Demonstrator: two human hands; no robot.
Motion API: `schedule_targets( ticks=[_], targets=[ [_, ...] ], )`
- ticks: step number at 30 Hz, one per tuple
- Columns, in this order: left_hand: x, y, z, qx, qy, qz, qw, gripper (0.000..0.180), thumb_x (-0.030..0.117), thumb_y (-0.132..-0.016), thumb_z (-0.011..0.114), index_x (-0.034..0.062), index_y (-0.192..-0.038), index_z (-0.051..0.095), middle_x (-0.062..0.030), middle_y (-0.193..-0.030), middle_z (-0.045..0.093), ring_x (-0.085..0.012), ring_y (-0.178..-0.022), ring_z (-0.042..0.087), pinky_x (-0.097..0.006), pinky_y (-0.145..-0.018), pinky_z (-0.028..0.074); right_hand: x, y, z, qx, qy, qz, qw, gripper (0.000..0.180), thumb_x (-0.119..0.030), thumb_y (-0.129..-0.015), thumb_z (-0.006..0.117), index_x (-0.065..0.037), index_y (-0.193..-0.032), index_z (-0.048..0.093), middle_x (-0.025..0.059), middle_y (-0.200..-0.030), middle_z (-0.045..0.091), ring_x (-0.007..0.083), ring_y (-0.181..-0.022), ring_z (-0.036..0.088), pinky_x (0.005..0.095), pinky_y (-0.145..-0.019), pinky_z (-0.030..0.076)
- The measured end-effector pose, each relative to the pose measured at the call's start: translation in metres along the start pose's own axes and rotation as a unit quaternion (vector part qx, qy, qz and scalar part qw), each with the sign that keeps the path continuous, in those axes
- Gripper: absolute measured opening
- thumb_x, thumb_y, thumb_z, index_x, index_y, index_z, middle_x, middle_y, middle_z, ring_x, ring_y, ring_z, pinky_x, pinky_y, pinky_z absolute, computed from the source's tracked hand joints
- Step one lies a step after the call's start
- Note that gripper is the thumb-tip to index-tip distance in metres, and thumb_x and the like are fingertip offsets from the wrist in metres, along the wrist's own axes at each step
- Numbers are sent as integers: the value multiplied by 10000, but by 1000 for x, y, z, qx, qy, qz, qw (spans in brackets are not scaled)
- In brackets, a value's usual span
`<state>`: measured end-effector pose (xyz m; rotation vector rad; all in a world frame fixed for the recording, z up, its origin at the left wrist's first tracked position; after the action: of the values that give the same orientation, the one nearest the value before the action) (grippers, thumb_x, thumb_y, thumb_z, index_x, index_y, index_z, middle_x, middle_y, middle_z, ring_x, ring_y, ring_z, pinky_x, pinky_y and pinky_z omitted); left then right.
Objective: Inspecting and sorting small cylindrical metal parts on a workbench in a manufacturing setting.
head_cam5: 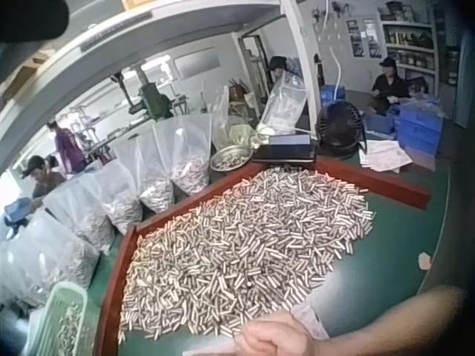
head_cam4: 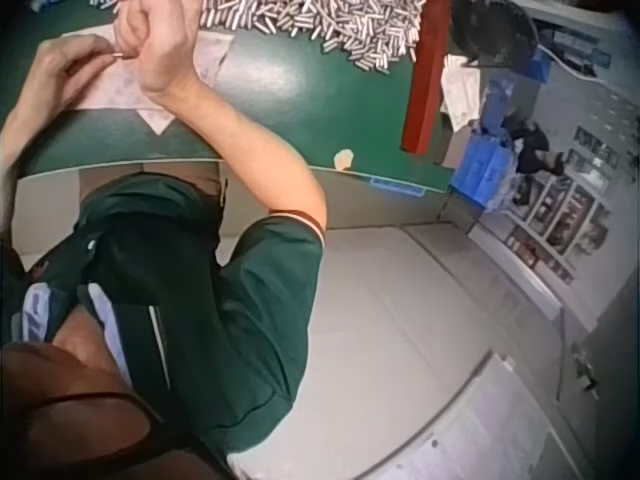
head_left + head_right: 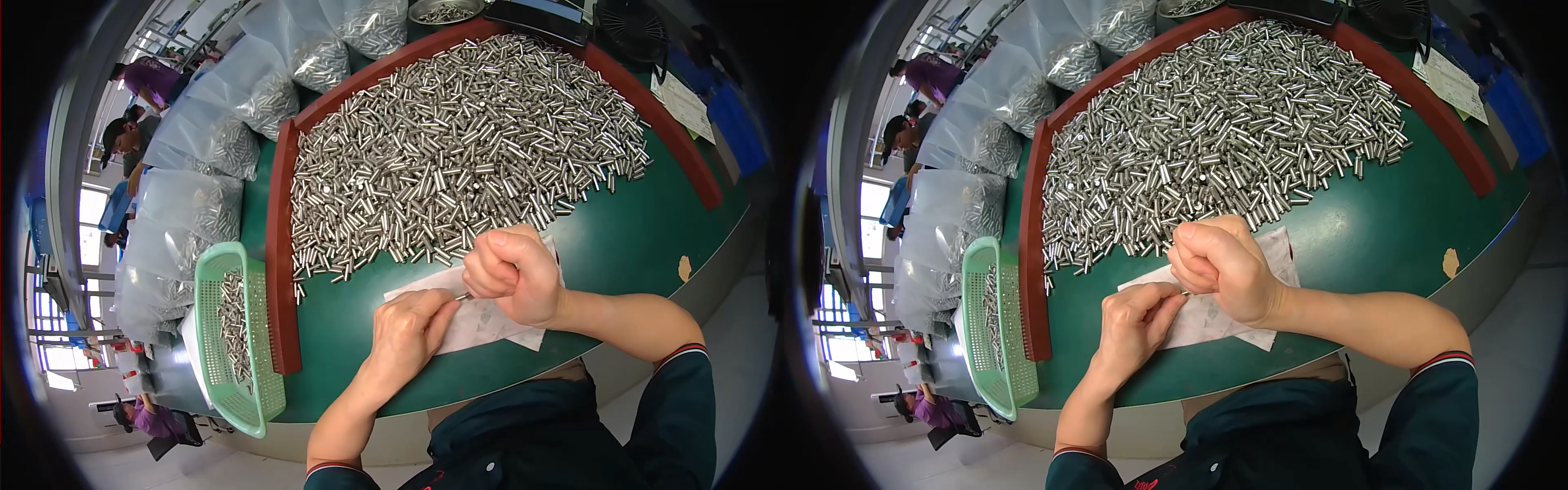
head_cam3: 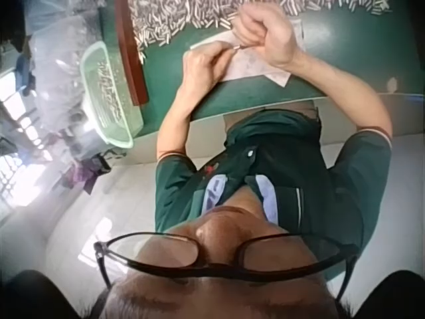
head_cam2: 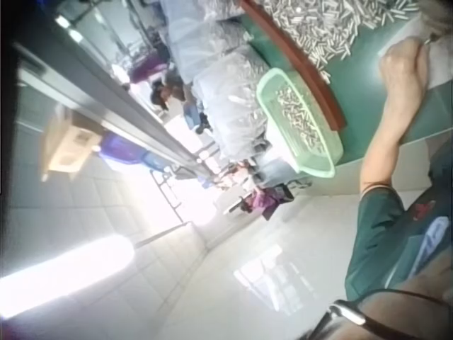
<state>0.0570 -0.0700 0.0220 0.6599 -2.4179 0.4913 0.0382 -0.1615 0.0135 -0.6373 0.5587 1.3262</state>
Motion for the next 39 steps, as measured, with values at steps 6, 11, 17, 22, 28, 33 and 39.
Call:
schedule_targets(
  ticks=[6,11,17,22,28,33,39],
  targets=[
    [-2,0,2,-4,1,-5,1000,66,65,-700,627,33,-716,572,-105,-568,536,-260,-519,539,-337,-468,417,2,0,-1,-5,4,5,1000,415,-222,-859,354,-99,-473,267,-12,-416,257,86,-387,193,248,-391,177],
    [1,-2,0,-3,-10,-1,1000,86,75,-700,633,32,-730,565,-100,-546,525,-249,-491,528,-339,-456,411,2,0,2,-9,16,5,1000,418,-221,-863,353,-95,-475,264,-13,-426,255,87,-396,195,247,-394,176],
    [-22,5,-6,-8,169,-159,973,88,68,-757,608,14,-722,547,3,-511,454,-66,-466,435,-221,-431,345,1,0,2,2,20,11,1000,413,-213,-854,361,-100,-470,261,-15,-414,249,87,-391,194,249,-396,180],
    [-61,14,4,14,757,-262,598,74,127,-844,512,73,-812,471,-36,-695,463,-47,-511,289,-170,-462,250,5,-2,1,12,14,23,1000,401,-208,-835,365,-103,-462,263,-10,-397,247,87,-378,186,249,-385,169],
    [-73,12,-4,66,751,-275,597,80,105,-859,476,33,-894,484,-23,-698,447,-45,-499,294,-175,-446,252,3,-1,-1,19,1,14,1000,398,-203,-826,354,-112,-450,260,-8,-379,249,89,-362,162,252,-378,162],
    [-82,14,-19,94,732,-252,625,187,165,-872,447,15,-968,502,-55,-695,494,-56,-479,303,-192,-446,245,4,-2,3,2,-21,25,999,390,-181,-835,347,-102,-463,263,-7,-404,257,88,-381,191,247,-397,177],
    [-108,20,-59,188,678,-212,679,352,315,-908,346,46,-734,493,-24,-610,397,-86,-505,312,-205,-437,255,6,-2,0,18,8,25,1000,395,-209,-837,324,-122,-459,254,-17,-382,238,91,-362,148,255,-379,158]
  ],
)
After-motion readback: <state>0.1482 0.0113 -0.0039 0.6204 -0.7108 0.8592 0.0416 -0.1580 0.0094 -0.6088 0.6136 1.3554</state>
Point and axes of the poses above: each hand's wrist, its own y-axis away from the middle knuckle, its own z-axis out of the palm, x = y × z, the point moved 9 cm from there along -y, towards the middle knuckle
